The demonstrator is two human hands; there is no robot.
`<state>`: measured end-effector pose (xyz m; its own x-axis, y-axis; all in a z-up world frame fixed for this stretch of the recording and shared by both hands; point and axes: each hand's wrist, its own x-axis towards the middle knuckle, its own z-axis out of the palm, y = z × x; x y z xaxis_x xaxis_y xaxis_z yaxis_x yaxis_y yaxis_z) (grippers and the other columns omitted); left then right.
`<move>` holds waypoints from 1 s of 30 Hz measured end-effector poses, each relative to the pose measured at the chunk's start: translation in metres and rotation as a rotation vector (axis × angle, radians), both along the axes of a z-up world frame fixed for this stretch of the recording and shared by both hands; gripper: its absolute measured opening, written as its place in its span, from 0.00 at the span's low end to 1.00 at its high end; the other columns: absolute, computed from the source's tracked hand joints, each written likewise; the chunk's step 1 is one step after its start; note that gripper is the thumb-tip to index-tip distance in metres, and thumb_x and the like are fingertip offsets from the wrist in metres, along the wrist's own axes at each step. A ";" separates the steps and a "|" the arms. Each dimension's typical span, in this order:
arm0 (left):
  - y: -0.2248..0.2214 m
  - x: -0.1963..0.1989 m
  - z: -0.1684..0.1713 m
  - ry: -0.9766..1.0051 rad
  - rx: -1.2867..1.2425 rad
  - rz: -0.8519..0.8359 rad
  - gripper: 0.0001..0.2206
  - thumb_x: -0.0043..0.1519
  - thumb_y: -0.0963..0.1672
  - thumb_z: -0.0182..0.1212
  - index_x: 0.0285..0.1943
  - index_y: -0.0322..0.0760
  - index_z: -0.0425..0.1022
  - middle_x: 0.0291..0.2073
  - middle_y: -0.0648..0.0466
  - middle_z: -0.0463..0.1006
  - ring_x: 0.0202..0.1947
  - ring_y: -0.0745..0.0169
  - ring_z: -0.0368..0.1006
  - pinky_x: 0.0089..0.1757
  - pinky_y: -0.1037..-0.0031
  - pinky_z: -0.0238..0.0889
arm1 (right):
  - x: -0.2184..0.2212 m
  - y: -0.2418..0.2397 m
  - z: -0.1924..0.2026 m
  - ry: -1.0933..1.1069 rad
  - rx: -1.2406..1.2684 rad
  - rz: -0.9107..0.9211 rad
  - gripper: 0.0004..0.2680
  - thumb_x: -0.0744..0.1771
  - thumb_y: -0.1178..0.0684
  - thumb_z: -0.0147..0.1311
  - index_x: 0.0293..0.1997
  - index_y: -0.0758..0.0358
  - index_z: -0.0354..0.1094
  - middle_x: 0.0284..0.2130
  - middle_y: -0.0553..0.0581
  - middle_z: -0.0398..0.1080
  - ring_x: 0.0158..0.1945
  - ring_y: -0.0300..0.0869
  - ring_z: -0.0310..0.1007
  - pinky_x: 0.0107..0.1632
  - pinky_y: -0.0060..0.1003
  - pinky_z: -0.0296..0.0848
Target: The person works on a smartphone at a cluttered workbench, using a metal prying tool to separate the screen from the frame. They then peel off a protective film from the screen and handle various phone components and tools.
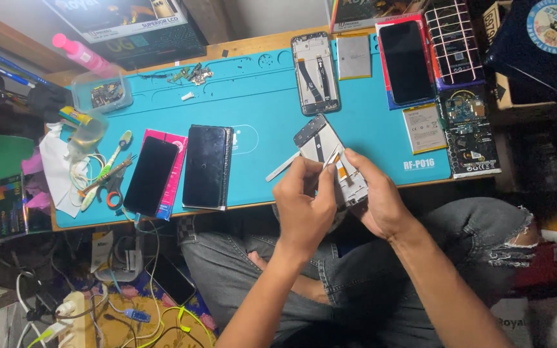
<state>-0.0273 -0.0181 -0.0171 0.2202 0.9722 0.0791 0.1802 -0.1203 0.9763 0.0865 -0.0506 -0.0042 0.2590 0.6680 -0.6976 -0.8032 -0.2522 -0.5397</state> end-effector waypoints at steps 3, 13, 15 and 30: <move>0.003 -0.001 -0.001 -0.038 0.054 -0.022 0.04 0.66 0.39 0.66 0.38 0.37 0.78 0.20 0.47 0.80 0.19 0.57 0.74 0.25 0.72 0.64 | 0.002 -0.003 -0.003 -0.034 0.011 -0.021 0.17 0.69 0.48 0.59 0.59 0.72 0.75 0.49 0.72 0.79 0.48 0.56 0.81 0.56 0.55 0.80; 0.005 -0.020 0.022 0.016 0.146 -0.082 0.04 0.65 0.38 0.65 0.44 0.40 0.81 0.33 0.53 0.74 0.32 0.55 0.78 0.33 0.64 0.74 | 0.011 -0.022 -0.017 0.021 0.017 0.082 0.18 0.69 0.51 0.55 0.66 0.70 0.70 0.54 0.72 0.77 0.54 0.60 0.78 0.63 0.61 0.75; 0.008 -0.021 0.019 -0.028 0.094 -0.109 0.05 0.65 0.37 0.65 0.45 0.40 0.83 0.33 0.51 0.75 0.37 0.49 0.81 0.38 0.60 0.76 | 0.017 -0.025 -0.016 -0.024 0.033 0.110 0.19 0.69 0.54 0.54 0.69 0.71 0.68 0.55 0.73 0.76 0.56 0.61 0.78 0.64 0.62 0.74; 0.005 -0.007 -0.023 -0.278 -0.198 -0.162 0.06 0.67 0.41 0.69 0.51 0.41 0.86 0.43 0.51 0.88 0.52 0.55 0.83 0.52 0.59 0.78 | 0.013 -0.018 0.028 -0.827 0.112 0.430 0.28 0.60 0.54 0.76 0.64 0.77 0.70 0.55 0.73 0.74 0.65 0.58 0.75 0.62 0.51 0.79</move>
